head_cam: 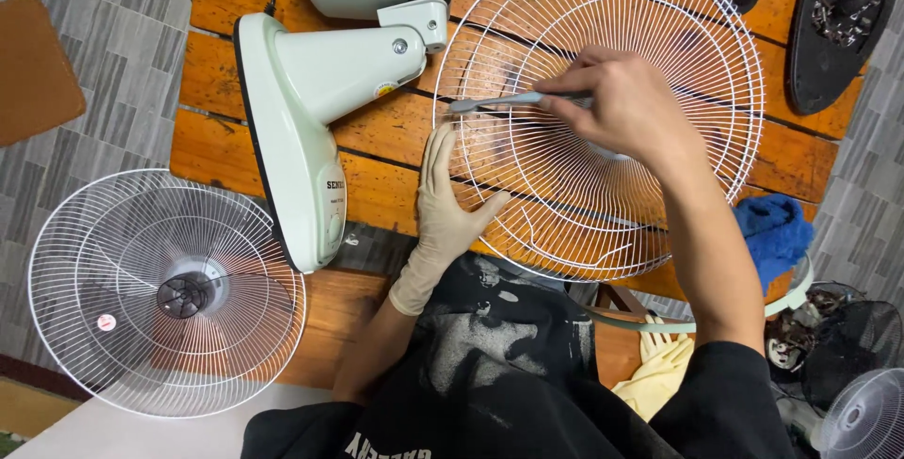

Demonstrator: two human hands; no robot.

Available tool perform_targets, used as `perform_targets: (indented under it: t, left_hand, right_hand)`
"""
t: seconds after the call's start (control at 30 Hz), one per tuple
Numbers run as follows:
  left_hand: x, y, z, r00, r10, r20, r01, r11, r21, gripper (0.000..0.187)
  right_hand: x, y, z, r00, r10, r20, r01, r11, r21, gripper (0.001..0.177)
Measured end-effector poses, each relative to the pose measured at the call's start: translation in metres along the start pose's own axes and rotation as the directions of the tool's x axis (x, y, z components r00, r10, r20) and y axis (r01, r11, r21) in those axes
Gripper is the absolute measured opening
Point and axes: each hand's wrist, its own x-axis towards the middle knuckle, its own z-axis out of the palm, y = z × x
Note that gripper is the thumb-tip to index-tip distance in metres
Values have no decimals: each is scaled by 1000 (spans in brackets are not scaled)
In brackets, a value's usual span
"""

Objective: Cleaning a fan guard using a toothbrush

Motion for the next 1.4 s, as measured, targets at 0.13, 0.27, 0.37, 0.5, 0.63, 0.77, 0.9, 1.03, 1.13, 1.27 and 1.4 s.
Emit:
perform_targets:
  t: [0.13,0.27,0.37,0.5,0.63,0.77,0.9,1.03,1.13,1.27,1.4]
  left_hand:
    - [-1,-11,8,999,15,-51,-15,1000,-9,101]
    - [0,-3,2,1000,-21,6,21,999,47,98]
    - [1,-3,1,1000,-14,7,13,998,61,96]
    - [1,-3,1,1000,6,3,-6,999,53,95]
    - [1,-3,1,1000,4,-1,-4,999,35,95]
    - [1,-2,1,1000,10,-10,-10,1000,16,95]
    - [1,-3,1,1000,25,-15,-24,999,24,94]
    - [0,-5,2,999,32,-19,-32,999,18,92]
    - [-1,-14,9,996,65,-63,-65,998,-2,95]
    - [1,-18,12,986,113,-123,-116,993,-21,99]
    - [0,-17,10,985,111,-131,-115,993,-23,99]
  right_hand:
    - [-4,4,-4,1000,15,-3,-15,1000,-13,24]
    - [-32,22,-32,997,83,2,-82,996,-26,28]
    - [-50,31,-35,991,111,-72,-112,994,-19,21]
    - [-37,22,-25,991,94,-93,-92,996,19,23]
    - [-6,1,-6,997,53,-64,-58,994,-90,25]
    - [5,-1,0,999,44,-28,-47,992,-115,24]
    - [-26,21,-22,995,16,-95,-28,991,-129,28]
    - [-43,26,-27,989,96,-111,-102,994,-48,25]
    - [-36,20,-11,980,110,-168,-119,992,-45,22]
    - [-12,19,35,967,49,-252,-70,994,-78,17]
    - [-15,14,30,967,39,-252,-65,993,-96,19]
